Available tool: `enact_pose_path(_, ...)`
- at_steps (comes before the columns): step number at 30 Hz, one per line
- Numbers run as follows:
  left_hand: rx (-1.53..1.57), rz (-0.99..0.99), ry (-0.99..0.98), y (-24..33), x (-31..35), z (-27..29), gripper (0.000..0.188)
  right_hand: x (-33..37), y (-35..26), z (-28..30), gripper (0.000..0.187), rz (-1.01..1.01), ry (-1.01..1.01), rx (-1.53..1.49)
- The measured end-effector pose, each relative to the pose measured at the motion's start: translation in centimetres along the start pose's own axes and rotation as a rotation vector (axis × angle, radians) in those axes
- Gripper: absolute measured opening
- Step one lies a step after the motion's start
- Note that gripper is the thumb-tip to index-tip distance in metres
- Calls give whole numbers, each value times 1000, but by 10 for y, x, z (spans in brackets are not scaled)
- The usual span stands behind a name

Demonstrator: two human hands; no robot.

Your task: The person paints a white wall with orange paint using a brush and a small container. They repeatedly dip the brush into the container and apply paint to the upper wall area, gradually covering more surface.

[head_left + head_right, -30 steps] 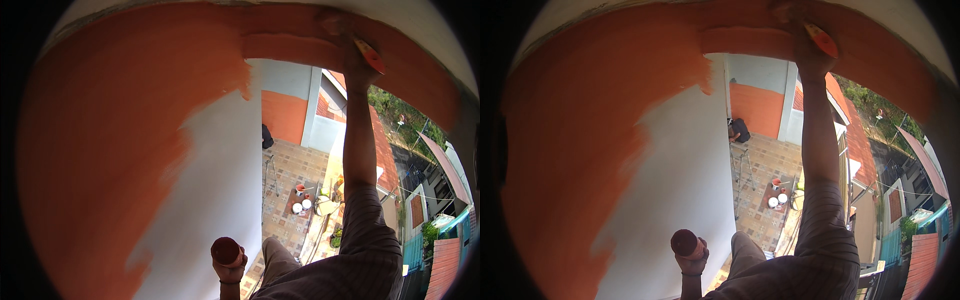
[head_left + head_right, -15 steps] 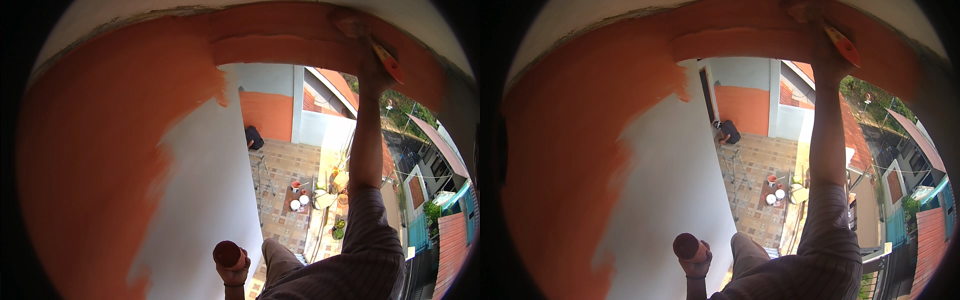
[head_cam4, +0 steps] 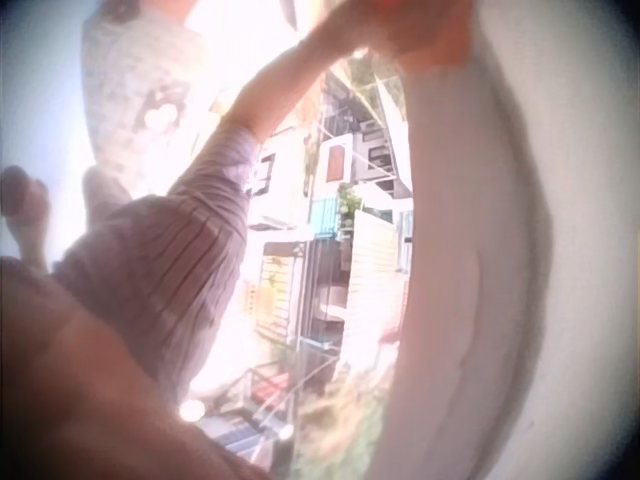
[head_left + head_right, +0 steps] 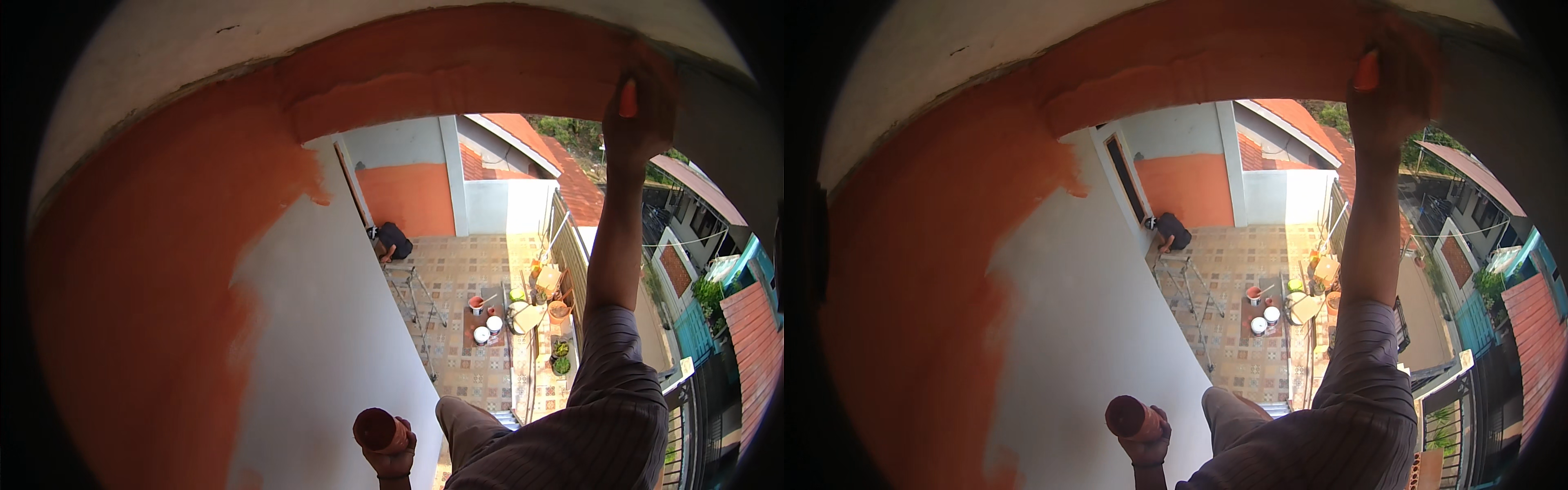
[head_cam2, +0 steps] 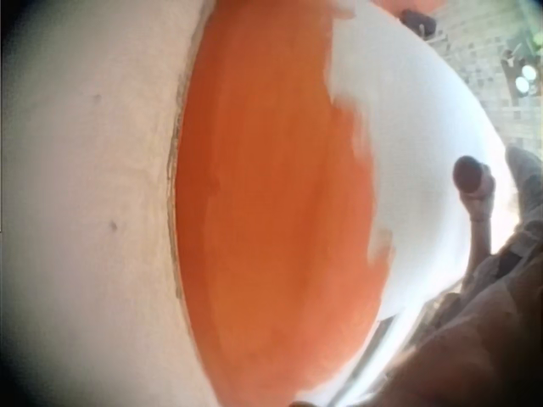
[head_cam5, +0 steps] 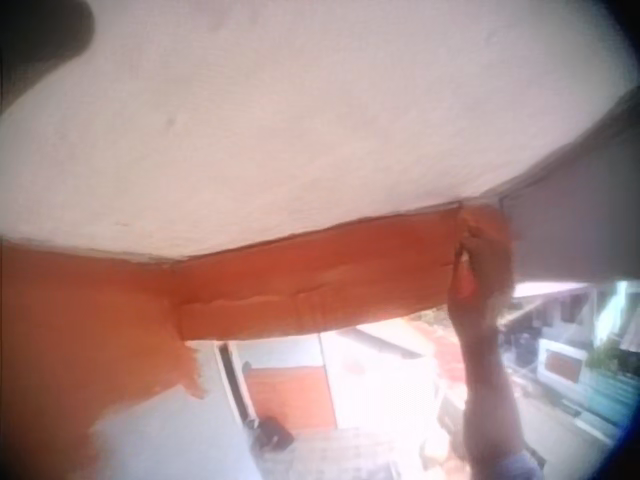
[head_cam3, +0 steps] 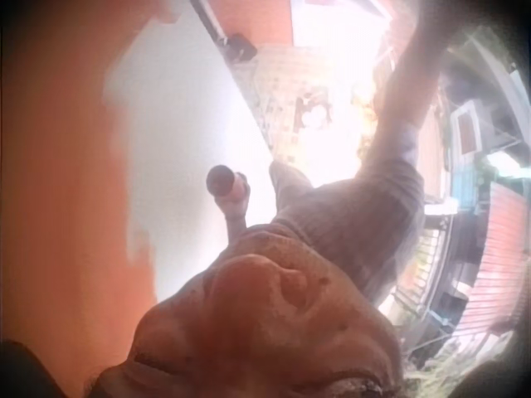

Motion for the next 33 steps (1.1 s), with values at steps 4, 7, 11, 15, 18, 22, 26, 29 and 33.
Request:
enact_pose_path(4,10,8,-30,-1,-3,-4,51,-7,0,-6,15,103,-16,-12)
enact_pose_path(7,9,2,-44,-2,-2,-5,52,-8,-9,-11,13,103,-50,89)
enact_pose_path(11,10,15,-35,-3,0,-3,52,-11,-15,-15,6,88,-77,184)
enact_pose_path(15,16,19,-27,-2,0,-1,49,-12,-14,-20,15,88,-34,131)
enact_pose_path(18,-25,-1,-20,2,1,0,47,-8,-11,-33,18,99,-95,198)
enact_pose_path(22,21,0,-11,2,3,1,46,-2,-4,-43,10,30,-92,221)
enact_pose_path(26,49,-3,1,2,4,3,45,2,-2,-53,11,-35,-119,175)
enact_pose_path(29,48,-5,-12,1,5,3,45,5,-4,-57,18,-75,-125,112)
enact_pose_path(33,35,-16,-17,3,8,4,46,7,-11,-61,20,-62,-122,102)
Point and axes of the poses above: each hand's wrist, its own x-axis away from the middle knuckle, its own z-axis out of the back of the hand, y = z × x, the point moved 10 cm from there along -x, towards the middle knuckle, and after that the axes turned 9 degrees about -y, right-handed, at the moved point
